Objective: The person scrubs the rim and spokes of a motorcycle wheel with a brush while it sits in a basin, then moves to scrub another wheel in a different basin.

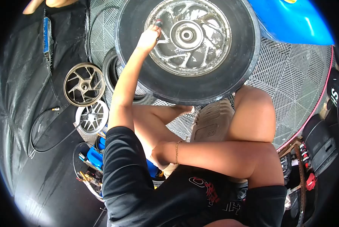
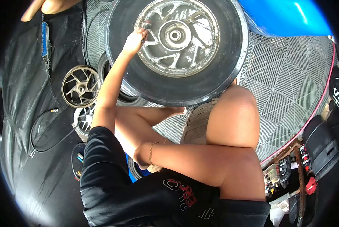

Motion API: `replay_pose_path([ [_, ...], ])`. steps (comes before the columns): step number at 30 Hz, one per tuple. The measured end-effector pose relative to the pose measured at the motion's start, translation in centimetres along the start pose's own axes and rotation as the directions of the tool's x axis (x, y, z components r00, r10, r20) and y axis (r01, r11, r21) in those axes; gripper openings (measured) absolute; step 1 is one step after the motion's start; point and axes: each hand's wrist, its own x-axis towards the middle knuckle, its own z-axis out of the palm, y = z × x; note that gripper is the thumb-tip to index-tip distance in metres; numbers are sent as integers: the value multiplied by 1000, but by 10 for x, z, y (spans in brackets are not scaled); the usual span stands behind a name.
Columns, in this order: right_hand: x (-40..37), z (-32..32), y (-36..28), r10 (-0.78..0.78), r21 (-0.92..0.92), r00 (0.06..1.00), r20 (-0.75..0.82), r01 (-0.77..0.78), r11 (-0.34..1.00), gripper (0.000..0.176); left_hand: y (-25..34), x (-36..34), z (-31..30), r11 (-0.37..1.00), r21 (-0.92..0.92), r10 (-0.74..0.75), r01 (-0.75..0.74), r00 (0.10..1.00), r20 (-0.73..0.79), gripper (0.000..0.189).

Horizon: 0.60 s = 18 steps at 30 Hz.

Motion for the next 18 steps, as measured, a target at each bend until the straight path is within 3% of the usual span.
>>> replay_pose_path([
  [6, 7, 3, 1, -61, -35, 996, -69, 58, 998, 24, 12, 15, 28, 995, -103, 10, -11, 1000, -17, 20],
  [8, 27, 7, 3, -21, -116, 998, 57, 27, 993, 33, 18, 22, 35, 996, -91, -24, 24, 1000, -9, 24],
  [9, 26, 20, 12, -122, -63, 989, -82, 117, 991, 21, 20, 25, 35, 994, -86, -76, 74, 997, -17, 24],
  [10, 28, 35, 17, -120, -60, 989, -80, 116, 991, 21, 22, 26, 35, 989, -81, -127, 125, 992, -26, 25],
  [11, 26, 43, 17, -124, 51, 934, -334, 149, 988, 21, 21, 25, 37, 980, -104, -173, 169, 984, -37, 25],
  [12, 26, 48, 17, -87, 150, 820, -565, 206, 967, 21, 17, 25, 39, 980, -108, -174, 169, 984, -38, 25],
  [13, 29, 48, 19, -83, 153, 821, -564, 203, 967, 21, 11, 25, 41, 980, -67, -183, 188, 981, 72, 24],
  [15, 15, 14, 11, -118, 51, 976, -184, 130, 990, 24, 8, 24, 34, 987, -28, -150, 160, 966, 209, 23],
  [16, 11, 5, 8, -111, -13, 994, 21, 112, 994, 26, 6, 22, 37, 987, -25, -151, 159, 966, 209, 23],
  [18, 9, 5, 5, -95, -48, 995, -20, 94, 994, 26, 6, 18, 36, 1000, -30, 1, -2, 1000, -19, 27],
])
